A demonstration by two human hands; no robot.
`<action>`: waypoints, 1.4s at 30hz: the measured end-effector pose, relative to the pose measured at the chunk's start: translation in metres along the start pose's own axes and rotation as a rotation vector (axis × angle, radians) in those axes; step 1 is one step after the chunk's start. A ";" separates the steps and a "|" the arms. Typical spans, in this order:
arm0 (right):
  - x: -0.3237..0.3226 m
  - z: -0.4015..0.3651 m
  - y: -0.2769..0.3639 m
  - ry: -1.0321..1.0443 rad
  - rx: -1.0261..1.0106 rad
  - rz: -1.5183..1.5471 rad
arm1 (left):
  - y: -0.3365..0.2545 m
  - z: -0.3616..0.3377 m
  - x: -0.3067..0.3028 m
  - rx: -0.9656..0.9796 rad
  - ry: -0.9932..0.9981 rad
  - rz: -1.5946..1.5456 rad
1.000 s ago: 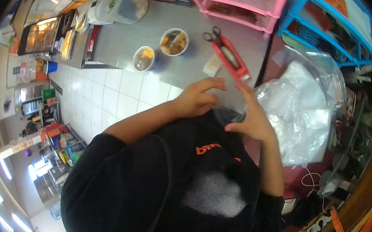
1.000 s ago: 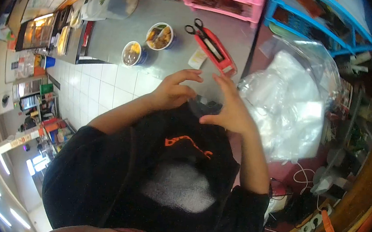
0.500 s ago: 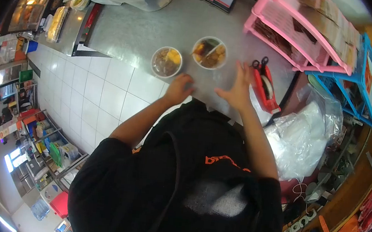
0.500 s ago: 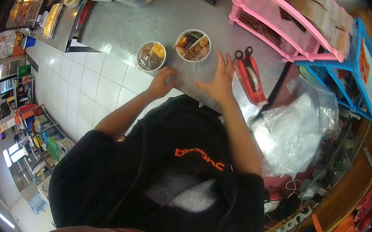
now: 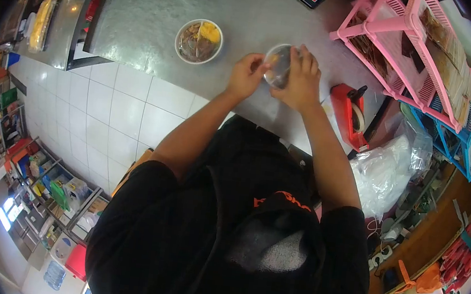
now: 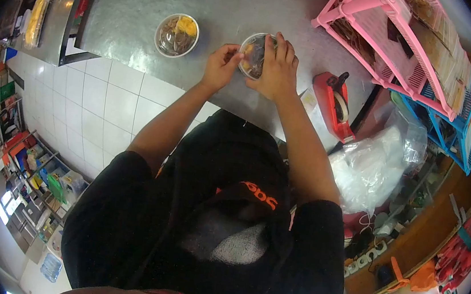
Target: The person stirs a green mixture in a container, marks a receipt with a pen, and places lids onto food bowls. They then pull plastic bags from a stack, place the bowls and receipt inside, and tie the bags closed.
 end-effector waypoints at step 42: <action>0.064 0.028 -0.076 -0.340 0.721 1.225 | -0.015 0.048 0.034 0.241 0.094 0.301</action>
Point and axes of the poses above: each hand's wrist, its own z-axis towards the middle knuckle, its own x-axis out of the palm, y = z × x, the point moved 5 cm from there along z, towards the middle knuckle
